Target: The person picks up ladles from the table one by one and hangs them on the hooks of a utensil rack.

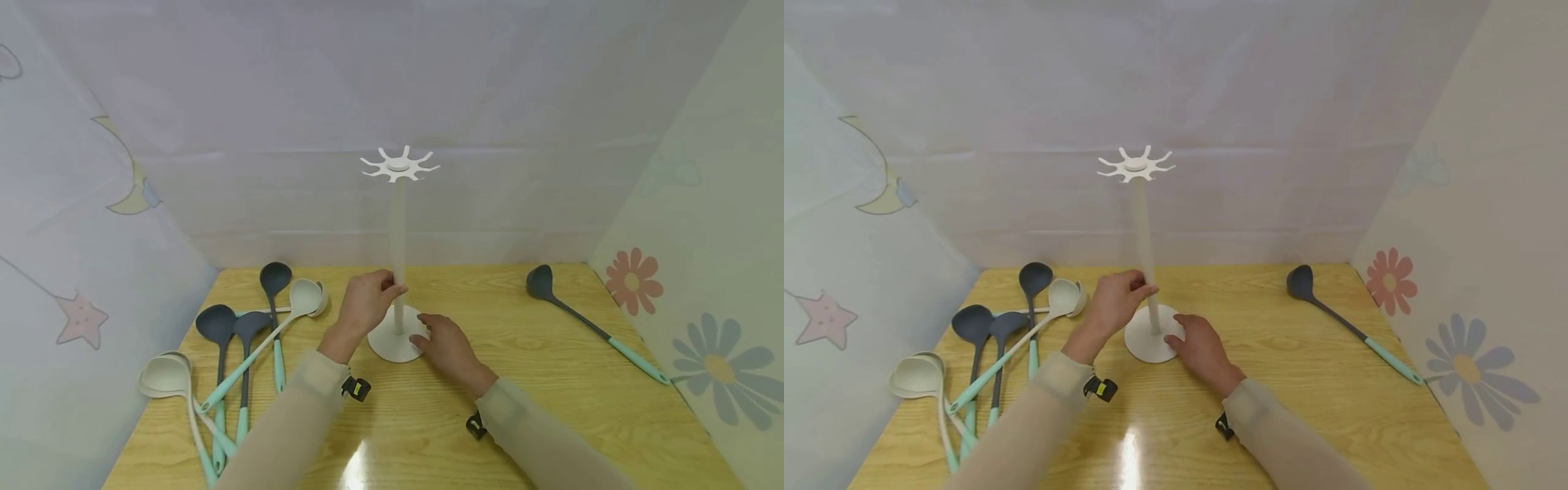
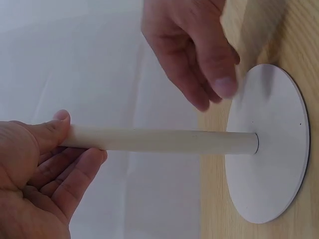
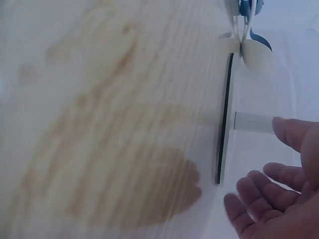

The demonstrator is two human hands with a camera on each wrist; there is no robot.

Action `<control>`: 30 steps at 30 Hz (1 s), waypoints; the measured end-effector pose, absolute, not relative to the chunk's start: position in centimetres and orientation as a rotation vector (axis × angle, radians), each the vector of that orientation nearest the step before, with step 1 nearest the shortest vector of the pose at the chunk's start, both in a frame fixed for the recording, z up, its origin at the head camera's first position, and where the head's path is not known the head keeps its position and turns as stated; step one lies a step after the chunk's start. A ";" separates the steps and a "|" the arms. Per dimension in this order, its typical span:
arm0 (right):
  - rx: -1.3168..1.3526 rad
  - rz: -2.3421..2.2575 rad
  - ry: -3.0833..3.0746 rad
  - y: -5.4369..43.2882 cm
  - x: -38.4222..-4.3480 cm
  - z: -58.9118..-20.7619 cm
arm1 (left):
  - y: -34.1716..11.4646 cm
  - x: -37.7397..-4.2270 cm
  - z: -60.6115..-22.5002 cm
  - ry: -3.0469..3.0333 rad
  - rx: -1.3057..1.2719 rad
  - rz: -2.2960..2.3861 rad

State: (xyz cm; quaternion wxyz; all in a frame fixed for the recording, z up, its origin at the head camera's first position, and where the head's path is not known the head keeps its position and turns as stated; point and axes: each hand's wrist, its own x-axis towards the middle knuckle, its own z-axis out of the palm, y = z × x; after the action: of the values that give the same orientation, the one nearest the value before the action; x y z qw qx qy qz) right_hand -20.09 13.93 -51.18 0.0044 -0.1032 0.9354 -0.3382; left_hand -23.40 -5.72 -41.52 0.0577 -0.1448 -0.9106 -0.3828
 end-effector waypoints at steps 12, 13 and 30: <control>-0.527 -0.627 2.950 14.7 -18.2 -52.0 | -4.7 -20.8 -41.8 -2.751 -0.495 -1.201; -0.524 -0.615 2.946 14.8 -18.1 -51.9 | -4.7 -20.7 -41.8 -2.749 -0.495 -1.208; -0.556 -0.578 2.917 15.5 -16.1 -51.1 | -4.4 -18.7 -41.8 -2.724 -0.509 -1.258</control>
State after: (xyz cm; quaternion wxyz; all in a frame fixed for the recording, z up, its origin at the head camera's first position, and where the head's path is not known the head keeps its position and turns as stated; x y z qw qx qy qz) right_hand -16.06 15.51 -51.13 0.0581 -0.1836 0.9625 -0.1908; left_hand -18.73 -4.42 -41.79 0.0491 -0.1672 -0.8940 -0.4128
